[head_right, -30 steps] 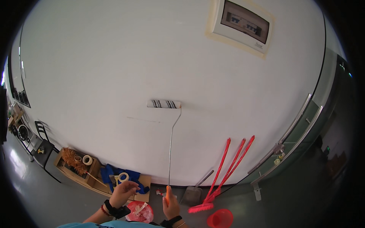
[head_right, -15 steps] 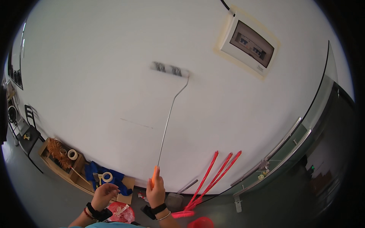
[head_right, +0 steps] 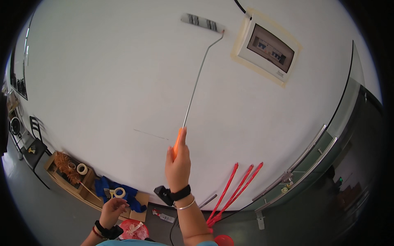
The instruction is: The person is using a paint roller to apply paint to a white wall near an electrical panel.
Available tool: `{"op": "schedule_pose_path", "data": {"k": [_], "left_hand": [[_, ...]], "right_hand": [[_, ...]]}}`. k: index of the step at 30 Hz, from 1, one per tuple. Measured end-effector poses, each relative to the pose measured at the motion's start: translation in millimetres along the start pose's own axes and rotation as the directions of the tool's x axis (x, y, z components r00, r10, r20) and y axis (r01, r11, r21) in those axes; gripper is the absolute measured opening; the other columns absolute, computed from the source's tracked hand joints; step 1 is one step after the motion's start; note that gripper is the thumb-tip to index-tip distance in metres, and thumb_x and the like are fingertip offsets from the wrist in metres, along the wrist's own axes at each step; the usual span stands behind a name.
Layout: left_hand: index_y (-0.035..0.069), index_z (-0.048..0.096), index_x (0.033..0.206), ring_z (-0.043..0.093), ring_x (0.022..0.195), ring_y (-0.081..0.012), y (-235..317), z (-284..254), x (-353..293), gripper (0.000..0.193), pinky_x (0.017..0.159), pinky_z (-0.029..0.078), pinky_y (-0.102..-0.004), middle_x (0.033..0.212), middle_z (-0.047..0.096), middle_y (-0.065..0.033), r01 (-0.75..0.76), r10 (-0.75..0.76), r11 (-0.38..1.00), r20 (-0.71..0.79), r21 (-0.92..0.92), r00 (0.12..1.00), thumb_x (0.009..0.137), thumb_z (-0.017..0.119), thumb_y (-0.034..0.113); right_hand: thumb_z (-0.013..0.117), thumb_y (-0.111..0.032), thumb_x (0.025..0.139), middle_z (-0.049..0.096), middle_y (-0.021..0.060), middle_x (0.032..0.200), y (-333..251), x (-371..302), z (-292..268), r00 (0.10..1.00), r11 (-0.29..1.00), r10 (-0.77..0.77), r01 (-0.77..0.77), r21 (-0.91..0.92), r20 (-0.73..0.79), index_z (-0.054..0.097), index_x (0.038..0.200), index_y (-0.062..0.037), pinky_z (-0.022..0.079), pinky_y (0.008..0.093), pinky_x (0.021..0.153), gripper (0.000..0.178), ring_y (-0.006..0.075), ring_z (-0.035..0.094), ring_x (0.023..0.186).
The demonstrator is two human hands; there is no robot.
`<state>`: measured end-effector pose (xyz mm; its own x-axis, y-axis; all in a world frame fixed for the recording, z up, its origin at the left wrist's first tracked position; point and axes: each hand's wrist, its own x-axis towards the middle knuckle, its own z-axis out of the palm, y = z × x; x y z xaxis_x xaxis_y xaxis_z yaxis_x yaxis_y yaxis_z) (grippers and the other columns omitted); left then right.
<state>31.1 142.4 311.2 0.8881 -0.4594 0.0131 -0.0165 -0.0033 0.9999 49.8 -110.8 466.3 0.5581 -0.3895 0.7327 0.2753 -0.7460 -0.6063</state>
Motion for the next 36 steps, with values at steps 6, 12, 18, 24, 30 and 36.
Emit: {"op": "schedule_pose_path", "data": {"k": [6, 12, 18, 24, 30, 36], "left_hand": [[-0.004, 0.057, 0.107, 0.063, 0.079, -0.0142, 0.3, -10.6, -6.6, 0.016, 0.072, 0.052, -0.0262, 0.095, 0.068, -0.0108, 0.016, -0.022, 0.996, -0.061, -0.088, 0.998, 0.092, 0.055, -0.002], [-0.006, 0.057, 0.106, 0.064, 0.079, -0.0145, 2.8, -19.3, -7.6, 0.016, 0.073, 0.052, -0.0263, 0.095, 0.068, -0.0114, 0.011, -0.019, 0.997, -0.11, -0.078, 0.994, 0.091, 0.055, -0.001], [-0.005, 0.058, 0.107, 0.064, 0.079, -0.014, 1.1, -25.6, -7.8, 0.016, 0.074, 0.052, -0.0256, 0.095, 0.068, -0.0109, 0.007, -0.017, 0.997, -0.142, -0.074, 0.99, 0.091, 0.056, 0.0], [-0.004, 0.057, 0.107, 0.063, 0.08, -0.0135, 3.2, -25.6, -6.8, 0.016, 0.074, 0.052, -0.0254, 0.095, 0.068, -0.0104, -0.031, 0.015, 0.994, -0.145, -0.106, 0.989, 0.092, 0.056, 0.0], [-0.004, 0.057, 0.107, 0.063, 0.081, -0.0137, -1.7, -18.3, -7.4, 0.015, 0.074, 0.052, -0.0256, 0.095, 0.068, -0.0104, -0.016, 0.007, 0.994, -0.079, -0.11, 0.997, 0.092, 0.054, -0.001], [-0.004, 0.057, 0.109, 0.063, 0.083, -0.0141, 1.7, -13.3, -11.0, 0.017, 0.075, 0.052, -0.0258, 0.096, 0.068, -0.0109, -0.002, 0.0, 0.997, -0.034, -0.074, 0.999, 0.092, 0.054, -0.002]], "right_hand": [[0.049, 0.0, 0.095, 0.049, 0.0022, 0.07, -17.3, 64.1, 6.3, 0.986, 0.989, -0.138, 0.133, -0.059, -0.089, 0.013, 0.154, -0.0189, 0.042, 0.0251, 0.041, 0.072, 0.0089, 0.043, 0.046], [0.048, -0.001, 0.095, 0.058, 0.0076, 0.089, -40.8, 110.4, 13.7, 0.958, 0.971, -0.227, 0.209, -0.116, -0.177, 0.011, 0.154, -0.0199, 0.045, 0.0259, 0.042, 0.072, 0.011, 0.046, 0.048], [0.048, -0.003, 0.095, 0.06, 0.0141, 0.098, -57.6, 135.1, 22.0, 0.977, 0.979, -0.143, 0.118, -0.164, -0.156, 0.01, 0.154, -0.0171, 0.048, 0.0296, 0.044, 0.072, 0.0175, 0.053, 0.05], [0.049, -0.002, 0.094, 0.061, 0.0183, 0.107, -67.2, 148.4, 11.8, 0.984, 0.968, -0.114, 0.08, -0.238, -0.136, 0.011, 0.153, -0.0112, 0.053, 0.0337, 0.054, 0.071, 0.0225, 0.059, 0.059], [0.048, 0.001, 0.094, 0.048, 0.0195, 0.138, -43.6, 102.0, 10.7, 0.987, 0.973, -0.116, 0.09, -0.213, -0.113, 0.011, 0.153, -0.0105, 0.052, 0.0348, 0.083, 0.071, 0.0308, 0.059, 0.105], [0.048, 0.002, 0.093, 0.04, 0.0199, 0.147, -10.5, 32.2, 15.2, 1.0, 0.998, 0.015, -0.016, -0.064, -0.025, 0.014, 0.152, -0.0062, 0.046, 0.0353, 0.099, 0.068, 0.0342, 0.049, 0.127]]}}
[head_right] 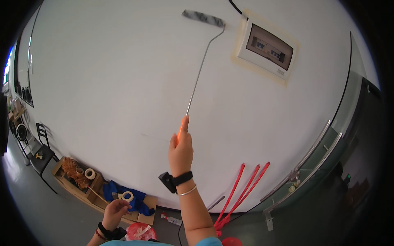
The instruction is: The person is using a paint roller to apply paint to a white wall near an electrical panel.
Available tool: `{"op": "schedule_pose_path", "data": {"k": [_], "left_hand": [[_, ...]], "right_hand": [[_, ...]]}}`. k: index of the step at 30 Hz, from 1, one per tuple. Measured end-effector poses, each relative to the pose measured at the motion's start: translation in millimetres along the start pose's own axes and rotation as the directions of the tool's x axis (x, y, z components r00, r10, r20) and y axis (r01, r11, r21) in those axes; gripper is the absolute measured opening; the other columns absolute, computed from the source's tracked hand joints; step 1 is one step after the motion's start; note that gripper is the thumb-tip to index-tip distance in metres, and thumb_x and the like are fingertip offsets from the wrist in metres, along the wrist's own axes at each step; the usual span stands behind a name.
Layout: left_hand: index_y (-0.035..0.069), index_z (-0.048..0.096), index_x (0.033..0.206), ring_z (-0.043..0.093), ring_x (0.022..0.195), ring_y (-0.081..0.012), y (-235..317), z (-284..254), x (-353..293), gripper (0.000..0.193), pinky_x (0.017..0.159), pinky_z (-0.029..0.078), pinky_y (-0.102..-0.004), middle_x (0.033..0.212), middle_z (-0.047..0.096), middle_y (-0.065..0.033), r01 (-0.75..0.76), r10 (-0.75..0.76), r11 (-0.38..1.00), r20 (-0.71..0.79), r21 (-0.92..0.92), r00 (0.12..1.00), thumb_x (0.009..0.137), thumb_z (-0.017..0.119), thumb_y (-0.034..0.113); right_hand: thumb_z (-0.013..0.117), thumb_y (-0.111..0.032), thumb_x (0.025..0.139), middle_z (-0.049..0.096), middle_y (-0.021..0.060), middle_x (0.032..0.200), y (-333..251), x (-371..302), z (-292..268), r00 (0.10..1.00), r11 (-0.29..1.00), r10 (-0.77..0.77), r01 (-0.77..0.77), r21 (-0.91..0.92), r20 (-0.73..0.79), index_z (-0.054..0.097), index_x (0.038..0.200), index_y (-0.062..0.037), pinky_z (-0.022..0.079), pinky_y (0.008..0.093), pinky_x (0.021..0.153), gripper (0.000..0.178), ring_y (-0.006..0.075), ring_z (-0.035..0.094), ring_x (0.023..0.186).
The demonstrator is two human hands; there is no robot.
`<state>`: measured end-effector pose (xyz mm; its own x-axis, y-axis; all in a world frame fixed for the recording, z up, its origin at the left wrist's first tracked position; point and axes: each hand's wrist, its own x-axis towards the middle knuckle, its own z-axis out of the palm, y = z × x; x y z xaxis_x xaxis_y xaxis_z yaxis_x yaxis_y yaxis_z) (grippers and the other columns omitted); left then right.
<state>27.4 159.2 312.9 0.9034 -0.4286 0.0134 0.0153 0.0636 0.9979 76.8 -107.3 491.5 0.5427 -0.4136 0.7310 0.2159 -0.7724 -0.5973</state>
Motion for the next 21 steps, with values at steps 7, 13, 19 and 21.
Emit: {"op": "schedule_pose_path", "data": {"k": [7, 13, 19, 21], "left_hand": [[-0.003, 0.056, 0.11, 0.062, 0.083, -0.0135, 4.0, 5.8, 2.7, 0.017, 0.075, 0.051, -0.0265, 0.097, 0.067, -0.0105, 0.012, -0.01, 0.999, 0.051, -0.05, 0.999, 0.094, 0.055, 0.0], [-0.002, 0.057, 0.111, 0.062, 0.082, -0.0131, 4.3, 13.7, 9.1, 0.017, 0.075, 0.051, -0.0266, 0.098, 0.067, -0.0096, 0.019, -0.019, 1.0, 0.086, 0.006, 0.996, 0.094, 0.054, 0.001], [-0.002, 0.057, 0.111, 0.061, 0.082, -0.0126, 0.6, 23.2, 21.7, 0.018, 0.074, 0.051, -0.0266, 0.099, 0.067, -0.0092, 0.051, -0.054, 0.998, 0.146, 0.022, 0.988, 0.094, 0.054, 0.002], [-0.003, 0.057, 0.112, 0.061, 0.083, -0.0124, 0.0, 25.5, 23.4, 0.019, 0.075, 0.051, -0.0264, 0.098, 0.067, -0.0083, 0.066, -0.072, 0.997, 0.171, 0.038, 0.983, 0.094, 0.054, 0.002]], "right_hand": [[0.053, -0.001, 0.091, 0.05, 0.0198, 0.138, 68.6, -112.3, 1.1, 0.991, 0.993, 0.092, -0.084, -0.084, 0.095, 0.021, 0.151, -0.005, 0.047, 0.0383, 0.093, 0.068, 0.0358, 0.056, 0.114], [0.053, -0.005, 0.092, 0.052, 0.0201, 0.134, 95.6, -218.3, -11.4, 0.93, 0.958, 0.277, -0.247, -0.147, 0.242, 0.021, 0.151, -0.0038, 0.046, 0.0393, 0.093, 0.067, 0.0363, 0.057, 0.109], [0.054, -0.006, 0.092, 0.052, 0.0196, 0.135, 125.2, -290.3, -31.0, 0.914, 0.955, 0.287, -0.248, -0.163, 0.286, 0.02, 0.151, -0.0029, 0.045, 0.0386, 0.094, 0.068, 0.0363, 0.056, 0.111], [0.056, -0.006, 0.091, 0.055, 0.0179, 0.132, 134.0, -308.2, -40.6, 0.952, 0.972, 0.199, -0.162, -0.169, 0.232, 0.027, 0.149, -0.0038, 0.05, 0.0356, 0.083, 0.065, 0.0307, 0.062, 0.092]]}}
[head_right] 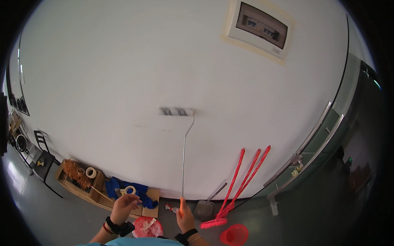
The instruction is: The person is using a paint roller to apply paint to a white wall near an electrical panel.
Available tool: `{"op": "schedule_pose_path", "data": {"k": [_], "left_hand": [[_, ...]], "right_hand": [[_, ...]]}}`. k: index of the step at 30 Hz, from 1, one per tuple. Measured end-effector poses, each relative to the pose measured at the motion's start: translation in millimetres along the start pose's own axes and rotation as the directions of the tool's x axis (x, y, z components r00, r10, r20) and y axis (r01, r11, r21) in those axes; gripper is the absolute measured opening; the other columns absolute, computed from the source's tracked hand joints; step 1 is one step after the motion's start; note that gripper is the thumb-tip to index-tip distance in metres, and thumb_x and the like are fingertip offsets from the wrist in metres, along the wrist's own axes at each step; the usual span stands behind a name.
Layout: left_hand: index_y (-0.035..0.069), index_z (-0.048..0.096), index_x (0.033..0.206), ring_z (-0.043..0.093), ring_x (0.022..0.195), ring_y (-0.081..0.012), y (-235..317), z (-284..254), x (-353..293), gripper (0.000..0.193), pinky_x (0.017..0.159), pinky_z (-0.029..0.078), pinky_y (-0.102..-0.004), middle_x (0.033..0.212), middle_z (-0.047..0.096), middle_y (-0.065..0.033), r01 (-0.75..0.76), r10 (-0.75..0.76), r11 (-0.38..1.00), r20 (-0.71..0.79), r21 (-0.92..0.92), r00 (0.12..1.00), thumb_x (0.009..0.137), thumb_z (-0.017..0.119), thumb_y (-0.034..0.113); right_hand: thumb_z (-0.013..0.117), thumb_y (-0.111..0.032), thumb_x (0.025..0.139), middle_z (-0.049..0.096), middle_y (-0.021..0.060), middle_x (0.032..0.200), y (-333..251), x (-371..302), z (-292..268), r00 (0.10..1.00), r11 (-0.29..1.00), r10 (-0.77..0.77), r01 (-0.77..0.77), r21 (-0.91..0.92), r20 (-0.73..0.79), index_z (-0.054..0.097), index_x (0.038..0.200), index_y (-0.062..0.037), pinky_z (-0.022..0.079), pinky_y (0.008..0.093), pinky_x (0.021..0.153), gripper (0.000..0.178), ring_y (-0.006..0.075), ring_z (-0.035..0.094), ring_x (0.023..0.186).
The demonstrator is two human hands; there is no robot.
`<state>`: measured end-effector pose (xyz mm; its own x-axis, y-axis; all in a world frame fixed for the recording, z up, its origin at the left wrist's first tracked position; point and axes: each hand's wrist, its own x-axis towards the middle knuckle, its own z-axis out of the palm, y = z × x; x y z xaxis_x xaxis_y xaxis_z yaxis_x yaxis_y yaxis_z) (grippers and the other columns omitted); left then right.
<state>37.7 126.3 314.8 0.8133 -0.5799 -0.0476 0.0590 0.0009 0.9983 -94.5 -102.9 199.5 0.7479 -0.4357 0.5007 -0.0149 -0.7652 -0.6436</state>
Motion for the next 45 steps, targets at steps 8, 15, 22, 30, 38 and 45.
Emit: {"op": "schedule_pose_path", "data": {"k": [8, 15, 22, 30, 38, 45], "left_hand": [[-0.003, 0.057, 0.112, 0.061, 0.082, -0.012, -6.3, 7.0, 4.2, 0.018, 0.075, 0.051, -0.0252, 0.1, 0.068, -0.0086, 0.007, -0.006, 1.0, 0.052, -0.027, 0.999, 0.095, 0.055, 0.003], [-0.003, 0.056, 0.111, 0.062, 0.082, -0.0124, -4.8, 12.4, 3.3, 0.017, 0.075, 0.051, -0.0257, 0.1, 0.068, -0.009, -0.023, 0.023, 1.0, 0.09, -0.006, 0.996, 0.095, 0.055, 0.002], [-0.003, 0.057, 0.111, 0.062, 0.082, -0.0134, -3.3, 13.9, 4.0, 0.017, 0.075, 0.052, -0.0264, 0.099, 0.068, -0.0116, -0.02, 0.02, 1.0, 0.071, 0.002, 0.997, 0.095, 0.054, 0.001], [-0.003, 0.057, 0.111, 0.062, 0.082, -0.013, 0.4, 20.4, 1.1, 0.017, 0.075, 0.052, -0.0263, 0.099, 0.068, -0.0103, -0.028, 0.027, 1.0, 0.07, 0.008, 0.997, 0.094, 0.054, 0.001], [-0.002, 0.057, 0.111, 0.062, 0.082, -0.0124, 4.0, 24.7, 0.2, 0.018, 0.075, 0.051, -0.0257, 0.098, 0.068, -0.0089, 0.002, -0.003, 1.0, 0.051, 0.026, 0.999, 0.094, 0.054, 0.001], [-0.003, 0.057, 0.11, 0.062, 0.081, -0.0132, -0.2, 26.0, 2.3, 0.016, 0.074, 0.052, -0.0263, 0.099, 0.068, -0.0113, -0.028, 0.027, 0.999, 0.047, 0.017, 0.999, 0.094, 0.052, 0.0]], "right_hand": [[0.058, -0.003, 0.092, 0.051, 0.002, 0.079, 13.0, -56.7, -16.7, 0.976, 0.938, 0.205, -0.216, 0.27, 0.069, 0.03, 0.151, -0.0171, 0.044, 0.0257, 0.046, 0.067, 0.0089, 0.049, 0.049], [0.057, -0.011, 0.092, 0.053, 0.0181, 0.136, -20.5, -19.8, -48.1, 0.81, 0.75, 0.554, -0.585, 0.307, 0.191, 0.029, 0.149, -0.0055, 0.047, 0.0351, 0.092, 0.063, 0.0335, 0.06, 0.11], [0.054, -0.003, 0.093, 0.061, 0.0099, 0.116, -0.1, 27.5, -41.4, 0.985, 0.992, 0.049, -0.029, 0.122, -0.165, 0.027, 0.15, -0.0051, 0.045, 0.0231, 0.05, 0.064, 0.0087, 0.051, 0.057], [0.055, 0.001, 0.091, 0.052, 0.0159, 0.138, -40.0, 94.7, -71.3, 0.97, 0.998, -0.046, 0.053, 0.025, -0.239, 0.023, 0.151, -0.0055, 0.05, 0.0289, 0.08, 0.069, 0.0197, 0.059, 0.085], [0.056, 0.001, 0.09, 0.058, 0.018, 0.126, -72.8, 148.6, -96.5, 0.967, 0.986, 0.008, 0.035, 0.162, -0.256, 0.026, 0.15, -0.0066, 0.051, 0.032, 0.078, 0.068, 0.0264, 0.062, 0.087], [0.055, -0.001, 0.092, 0.058, 0.0106, 0.088, -115.0, 178.3, -125.7, 0.969, 0.946, 0.174, -0.115, 0.303, -0.177, 0.027, 0.151, -0.0101, 0.049, 0.029, 0.052, 0.066, 0.0162, 0.054, 0.057]]}}
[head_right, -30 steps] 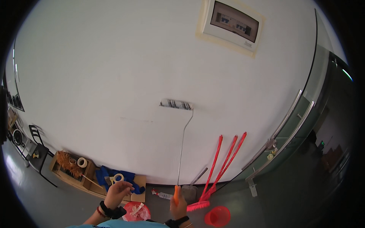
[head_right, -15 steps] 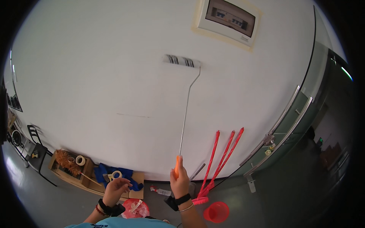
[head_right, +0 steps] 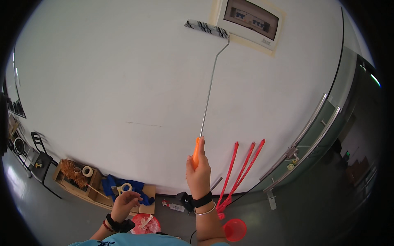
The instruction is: The person is using a paint roller to apply paint to a white wall near an electrical panel.
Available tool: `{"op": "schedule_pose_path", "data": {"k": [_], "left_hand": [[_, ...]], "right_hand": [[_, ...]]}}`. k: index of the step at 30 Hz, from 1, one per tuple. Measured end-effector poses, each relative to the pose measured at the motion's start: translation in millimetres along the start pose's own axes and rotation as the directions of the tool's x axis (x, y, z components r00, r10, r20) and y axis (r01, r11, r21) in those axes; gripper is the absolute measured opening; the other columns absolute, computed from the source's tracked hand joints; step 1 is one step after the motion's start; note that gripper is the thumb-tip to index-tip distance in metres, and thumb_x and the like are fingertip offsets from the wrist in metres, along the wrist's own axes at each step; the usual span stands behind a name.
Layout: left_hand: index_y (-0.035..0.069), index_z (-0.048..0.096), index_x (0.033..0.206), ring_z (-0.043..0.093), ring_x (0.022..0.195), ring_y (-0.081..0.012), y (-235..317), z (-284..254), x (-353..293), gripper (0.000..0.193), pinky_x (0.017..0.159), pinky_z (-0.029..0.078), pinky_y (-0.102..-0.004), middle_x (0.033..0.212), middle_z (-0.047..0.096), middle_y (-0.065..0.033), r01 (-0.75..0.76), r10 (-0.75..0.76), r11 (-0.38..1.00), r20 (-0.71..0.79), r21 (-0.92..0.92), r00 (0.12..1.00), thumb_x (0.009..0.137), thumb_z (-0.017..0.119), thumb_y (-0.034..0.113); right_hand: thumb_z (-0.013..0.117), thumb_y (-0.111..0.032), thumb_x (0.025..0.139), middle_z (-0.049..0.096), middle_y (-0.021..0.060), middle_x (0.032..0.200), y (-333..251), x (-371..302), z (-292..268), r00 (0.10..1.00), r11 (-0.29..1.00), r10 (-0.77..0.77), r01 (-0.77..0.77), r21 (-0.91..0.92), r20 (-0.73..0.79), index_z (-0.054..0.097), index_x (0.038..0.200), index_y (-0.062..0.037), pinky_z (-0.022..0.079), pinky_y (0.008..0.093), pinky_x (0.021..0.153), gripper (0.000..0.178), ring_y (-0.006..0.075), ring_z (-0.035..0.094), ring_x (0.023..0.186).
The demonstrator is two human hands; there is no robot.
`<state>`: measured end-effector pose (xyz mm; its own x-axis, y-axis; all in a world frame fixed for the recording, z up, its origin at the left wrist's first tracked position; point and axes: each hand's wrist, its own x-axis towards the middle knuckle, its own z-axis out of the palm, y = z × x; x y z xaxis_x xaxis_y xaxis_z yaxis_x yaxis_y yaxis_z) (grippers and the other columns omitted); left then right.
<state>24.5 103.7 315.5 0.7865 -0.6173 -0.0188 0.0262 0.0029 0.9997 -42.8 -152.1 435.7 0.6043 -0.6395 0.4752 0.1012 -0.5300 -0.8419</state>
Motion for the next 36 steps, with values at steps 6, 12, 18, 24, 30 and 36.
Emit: {"op": "schedule_pose_path", "data": {"k": [6, 12, 18, 24, 30, 36], "left_hand": [[-0.003, 0.057, 0.11, 0.061, 0.081, -0.0129, -1.4, 1.8, -0.4, 0.016, 0.074, 0.051, -0.0266, 0.099, 0.068, -0.0112, 0.017, -0.017, 1.0, -0.001, -0.003, 1.0, 0.095, 0.053, 0.0], [-0.002, 0.057, 0.11, 0.062, 0.082, -0.0128, -3.7, 1.0, 0.5, 0.016, 0.075, 0.051, -0.0267, 0.098, 0.067, -0.0099, 0.012, -0.012, 1.0, 0.006, -0.017, 1.0, 0.095, 0.054, 0.001], [-0.003, 0.057, 0.11, 0.062, 0.084, -0.0125, -6.9, -2.0, 3.5, 0.016, 0.075, 0.051, -0.0262, 0.098, 0.067, -0.0092, 0.017, -0.016, 1.0, 0.039, -0.007, 0.999, 0.094, 0.054, 0.001], [-0.003, 0.057, 0.111, 0.061, 0.084, -0.0123, 2.4, 5.1, 9.8, 0.017, 0.076, 0.051, -0.0257, 0.098, 0.067, -0.0089, 0.014, -0.015, 1.0, 0.063, 0.01, 0.998, 0.094, 0.054, 0.001], [-0.002, 0.057, 0.11, 0.062, 0.083, -0.0121, 0.0, 10.2, 14.9, 0.017, 0.075, 0.051, -0.0248, 0.098, 0.067, -0.0079, 0.007, -0.01, 0.999, 0.117, 0.033, 0.993, 0.094, 0.055, 0.001], [-0.002, 0.058, 0.11, 0.062, 0.083, -0.0113, -4.6, 12.5, 20.7, 0.017, 0.074, 0.051, -0.0246, 0.097, 0.068, -0.0071, -0.009, 0.003, 0.999, 0.142, 0.044, 0.99, 0.093, 0.055, 0.001]], "right_hand": [[0.055, -0.001, 0.092, 0.062, 0.0128, 0.097, 9.3, 0.0, -8.3, 1.0, 0.996, -0.02, 0.02, -0.083, -0.006, 0.026, 0.151, -0.0095, 0.052, 0.0291, 0.056, 0.066, 0.0179, 0.058, 0.062], [0.052, 0.002, 0.093, 0.061, 0.0063, 0.109, 72.1, -29.9, -0.4, 0.977, 0.96, -0.212, 0.206, -0.19, -0.012, 0.022, 0.152, -0.0131, 0.045, 0.0234, 0.045, 0.068, 0.0083, 0.046, 0.052], [0.055, -0.002, 0.091, 0.052, 0.0196, 0.136, 108.7, -88.1, 0.8, 0.991, 0.964, -0.135, 0.133, -0.232, 0.008, 0.027, 0.148, -0.0024, 0.047, 0.0363, 0.094, 0.064, 0.0354, 0.057, 0.115], [0.053, -0.004, 0.092, 0.053, 0.0176, 0.135, 141.6, -137.9, -5.7, 0.995, 0.948, -0.065, 0.085, -0.306, 0.077, 0.028, 0.148, -0.0025, 0.045, 0.0377, 0.096, 0.062, 0.035, 0.056, 0.115], [0.055, -0.005, 0.092, 0.051, 0.0168, 0.139, 171.6, -180.4, -17.8, 0.991, 0.958, 0.097, -0.067, -0.278, 0.097, 0.03, 0.149, -0.0068, 0.043, 0.0362, 0.1, 0.062, 0.0335, 0.052, 0.123], [0.058, -0.008, 0.09, 0.055, 0.0194, 0.133, 186.9, -214.6, -43.5, 0.952, 0.947, 0.266, -0.23, -0.222, 0.148, 0.035, 0.147, -0.0073, 0.046, 0.0374, 0.094, 0.061, 0.0339, 0.058, 0.113]]}}
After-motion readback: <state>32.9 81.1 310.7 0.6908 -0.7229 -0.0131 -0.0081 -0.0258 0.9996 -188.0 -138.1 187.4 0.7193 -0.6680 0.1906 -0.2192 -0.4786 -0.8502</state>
